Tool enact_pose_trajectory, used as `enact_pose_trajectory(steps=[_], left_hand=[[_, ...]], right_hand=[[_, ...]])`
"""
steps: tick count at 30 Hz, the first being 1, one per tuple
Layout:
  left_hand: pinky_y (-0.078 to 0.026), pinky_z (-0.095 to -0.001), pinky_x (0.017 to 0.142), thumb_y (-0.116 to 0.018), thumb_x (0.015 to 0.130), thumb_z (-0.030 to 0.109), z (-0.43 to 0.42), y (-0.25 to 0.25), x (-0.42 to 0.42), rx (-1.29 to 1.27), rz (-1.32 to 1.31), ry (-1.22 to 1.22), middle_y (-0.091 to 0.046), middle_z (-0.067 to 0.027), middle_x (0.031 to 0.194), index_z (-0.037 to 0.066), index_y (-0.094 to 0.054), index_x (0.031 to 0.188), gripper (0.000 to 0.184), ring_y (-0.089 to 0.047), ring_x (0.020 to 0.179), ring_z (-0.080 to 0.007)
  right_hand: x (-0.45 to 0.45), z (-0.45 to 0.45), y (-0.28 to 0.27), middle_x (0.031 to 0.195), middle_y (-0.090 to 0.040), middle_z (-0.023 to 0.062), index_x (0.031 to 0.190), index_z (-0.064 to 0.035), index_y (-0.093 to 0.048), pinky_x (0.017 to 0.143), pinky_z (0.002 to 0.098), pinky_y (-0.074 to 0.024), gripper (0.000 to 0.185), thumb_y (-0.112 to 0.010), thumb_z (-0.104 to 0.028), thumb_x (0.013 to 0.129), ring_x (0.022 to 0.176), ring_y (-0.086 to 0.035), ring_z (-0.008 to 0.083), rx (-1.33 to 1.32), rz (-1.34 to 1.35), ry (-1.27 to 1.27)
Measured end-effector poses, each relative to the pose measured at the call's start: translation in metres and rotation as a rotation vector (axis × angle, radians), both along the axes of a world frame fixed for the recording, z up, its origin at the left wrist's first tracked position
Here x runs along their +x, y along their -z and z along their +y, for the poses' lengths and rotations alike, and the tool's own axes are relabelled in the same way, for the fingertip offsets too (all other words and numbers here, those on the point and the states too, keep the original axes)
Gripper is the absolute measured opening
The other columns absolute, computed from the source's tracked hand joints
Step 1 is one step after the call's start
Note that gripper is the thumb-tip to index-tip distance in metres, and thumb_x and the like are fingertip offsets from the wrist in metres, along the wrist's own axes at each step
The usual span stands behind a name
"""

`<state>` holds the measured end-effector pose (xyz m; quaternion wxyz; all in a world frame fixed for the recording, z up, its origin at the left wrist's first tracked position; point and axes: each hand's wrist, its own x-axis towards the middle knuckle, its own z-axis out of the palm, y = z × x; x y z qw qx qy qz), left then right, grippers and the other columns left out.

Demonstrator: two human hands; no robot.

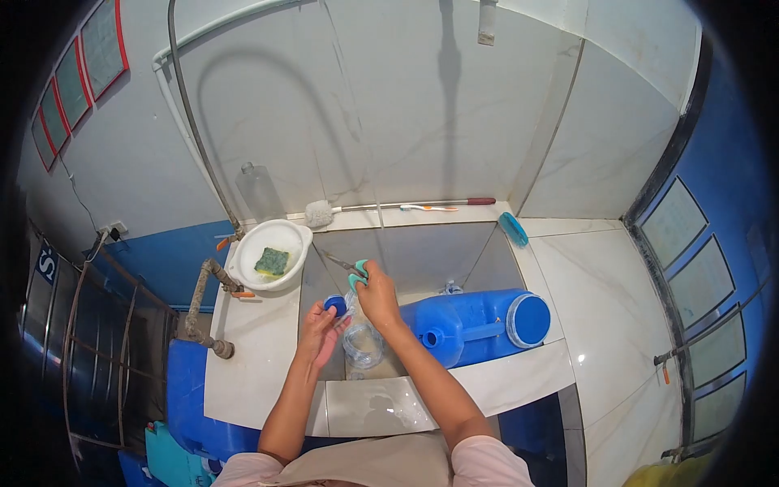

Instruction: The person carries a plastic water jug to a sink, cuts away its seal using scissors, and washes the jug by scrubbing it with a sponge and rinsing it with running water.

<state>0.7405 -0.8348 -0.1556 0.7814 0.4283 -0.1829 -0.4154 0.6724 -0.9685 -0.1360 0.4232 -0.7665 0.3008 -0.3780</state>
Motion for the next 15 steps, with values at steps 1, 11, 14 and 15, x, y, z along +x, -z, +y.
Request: enact_pose_trajectory(steps=[1,11,14,15], left_hand=[[-0.046,-0.0349,0.084,-0.064,0.083,0.020,0.000,-0.002,-0.002,-0.094,0.278,0.054,-0.060,-0.0050,0.084,0.007,-0.052,0.090,0.019,-0.057,0.094,-0.0189],[-0.052,-0.0313,0.059,-0.059,0.086,0.026,0.007,0.041,0.025,-0.029,0.471,0.054,-0.059,-0.0088,0.091,0.010,-0.052,0.094,0.019,-0.061,0.070,-0.0233],[-0.048,-0.0280,0.051,-0.060,0.085,0.024,0.028,0.063,0.037,0.569,-0.237,-0.437,-0.053,-0.0095,0.095,0.009,-0.051,0.089,0.018,-0.058,0.072,-0.0235],[-0.048,-0.0304,0.053,-0.061,0.084,0.024,0.042,0.091,0.055,0.645,-0.574,-0.585,-0.051,-0.0101,0.095,0.007,-0.051,0.088,0.020,-0.057,0.074,-0.0239]], right_hand=[[0.003,-0.003,0.006,0.085,-0.060,0.0246,0.096,0.0019,-0.051,0.070,0.0437,-0.0452,0.023,-0.058,-0.001,0.075,0.084,-0.057,0.0419,0.001,-0.002,-0.002],[0.012,-0.024,-0.005,0.088,-0.060,0.0263,0.097,0.0038,-0.049,0.073,0.0458,-0.0451,0.025,-0.058,-0.001,0.074,0.086,-0.057,0.0430,-0.187,0.141,-0.149],[-0.011,-0.050,-0.008,0.089,-0.060,0.0272,0.097,0.0029,-0.049,0.073,0.0461,-0.0452,0.025,-0.058,-0.004,0.075,0.086,-0.057,0.0426,-0.240,0.254,-0.152],[-0.027,-0.064,-0.010,0.089,-0.059,0.0276,0.098,0.0023,-0.049,0.074,0.0461,-0.0454,0.025,-0.058,-0.007,0.076,0.086,-0.057,0.0424,-0.236,0.351,-0.129]])
